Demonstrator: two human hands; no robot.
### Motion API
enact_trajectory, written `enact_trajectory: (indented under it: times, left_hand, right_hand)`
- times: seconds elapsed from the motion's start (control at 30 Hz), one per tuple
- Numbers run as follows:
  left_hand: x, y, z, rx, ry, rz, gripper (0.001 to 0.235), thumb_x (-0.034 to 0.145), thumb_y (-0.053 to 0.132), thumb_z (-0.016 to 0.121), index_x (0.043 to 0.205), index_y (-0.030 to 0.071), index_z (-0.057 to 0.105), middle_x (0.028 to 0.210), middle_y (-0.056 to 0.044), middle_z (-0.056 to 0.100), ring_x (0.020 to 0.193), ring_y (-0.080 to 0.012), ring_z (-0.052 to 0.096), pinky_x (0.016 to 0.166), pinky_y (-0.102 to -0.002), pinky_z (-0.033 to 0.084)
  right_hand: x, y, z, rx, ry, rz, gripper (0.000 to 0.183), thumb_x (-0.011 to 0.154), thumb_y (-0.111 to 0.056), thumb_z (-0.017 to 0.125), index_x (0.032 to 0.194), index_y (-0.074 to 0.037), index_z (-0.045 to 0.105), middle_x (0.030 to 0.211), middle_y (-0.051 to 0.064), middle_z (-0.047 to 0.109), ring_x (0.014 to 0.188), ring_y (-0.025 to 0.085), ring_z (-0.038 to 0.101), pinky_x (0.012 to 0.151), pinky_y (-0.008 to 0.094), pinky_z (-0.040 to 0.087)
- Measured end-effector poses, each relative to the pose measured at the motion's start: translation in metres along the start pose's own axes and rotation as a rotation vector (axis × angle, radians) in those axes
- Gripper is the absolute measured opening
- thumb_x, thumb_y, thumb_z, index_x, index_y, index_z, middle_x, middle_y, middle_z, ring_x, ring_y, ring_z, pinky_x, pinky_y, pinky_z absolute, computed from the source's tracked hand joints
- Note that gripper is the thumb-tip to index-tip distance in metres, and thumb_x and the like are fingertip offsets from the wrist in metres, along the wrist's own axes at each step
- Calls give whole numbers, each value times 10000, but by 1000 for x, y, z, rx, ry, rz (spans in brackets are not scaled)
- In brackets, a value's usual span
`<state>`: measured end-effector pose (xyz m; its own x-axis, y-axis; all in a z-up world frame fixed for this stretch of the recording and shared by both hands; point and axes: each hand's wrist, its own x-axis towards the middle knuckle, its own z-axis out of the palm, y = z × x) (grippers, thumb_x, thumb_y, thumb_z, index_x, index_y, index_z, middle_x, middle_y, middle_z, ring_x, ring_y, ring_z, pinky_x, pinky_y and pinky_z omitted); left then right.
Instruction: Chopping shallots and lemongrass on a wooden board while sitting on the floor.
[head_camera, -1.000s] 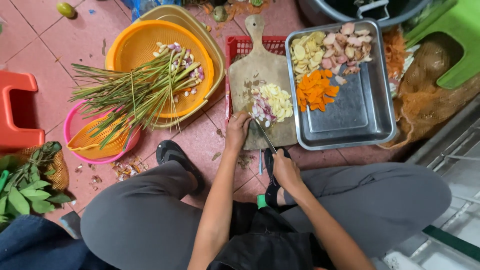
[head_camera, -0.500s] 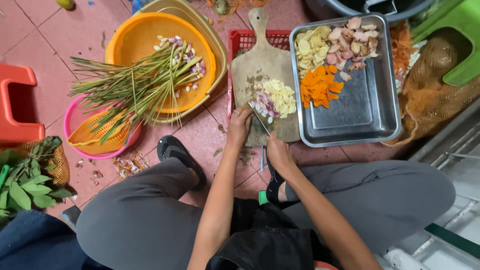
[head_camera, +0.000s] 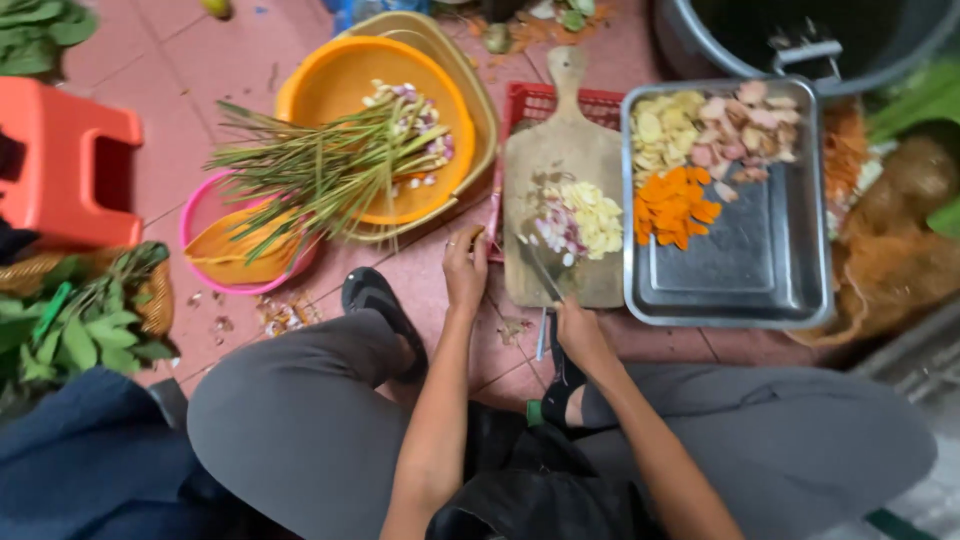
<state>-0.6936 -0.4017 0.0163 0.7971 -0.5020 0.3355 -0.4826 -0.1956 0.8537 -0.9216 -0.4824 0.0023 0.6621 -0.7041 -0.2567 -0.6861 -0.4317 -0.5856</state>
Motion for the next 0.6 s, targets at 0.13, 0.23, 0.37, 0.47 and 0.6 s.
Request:
enact_trajectory:
  times: [0.13,0.23,0.37,0.47,0.6]
  left_hand:
    - [20,-9,-26,57,103,-78,152,969,52,653,1105,11,708,1089,-188,708,991,-346,694,846,-395,553]
    - [44,-30,-41,113,157,-59,170,968,62,660,1122,6,704,1100,-197,709,1003,-366,691,863,-418,550]
    - [87,-85,-36,268,86,-26,246,904,43,664,1142,-1,705,1073,-229,706,994,-422,676,881,-476,535]
    - [115,-180,3,314,-102,-149,312,843,29,622,1136,32,728,1025,-258,711,959,-435,689,857,-489,544]
    - [139,-255,75,296,-187,-184,420,820,0,510,1172,58,731,1033,-289,708,955,-419,704,850,-524,533]
  right_hand:
    - [26,21,-2,-68,50,97,354,1063,-323,470,933,-21,601,780,347,658,772,564,644,666,647,480]
    - [28,29,-9,-76,98,170,379,1067,-336,475,928,-12,615,815,347,657,819,567,634,702,643,481]
    - [20,28,-21,7,112,81,394,1069,-337,495,928,14,605,852,368,632,888,579,600,747,637,467]
    - [14,17,-34,73,112,18,371,1041,-348,504,958,-6,624,865,352,644,898,575,599,726,623,466]
    - [18,8,-51,56,-15,133,369,1054,-362,484,1021,-16,610,847,330,660,899,561,615,712,614,473]
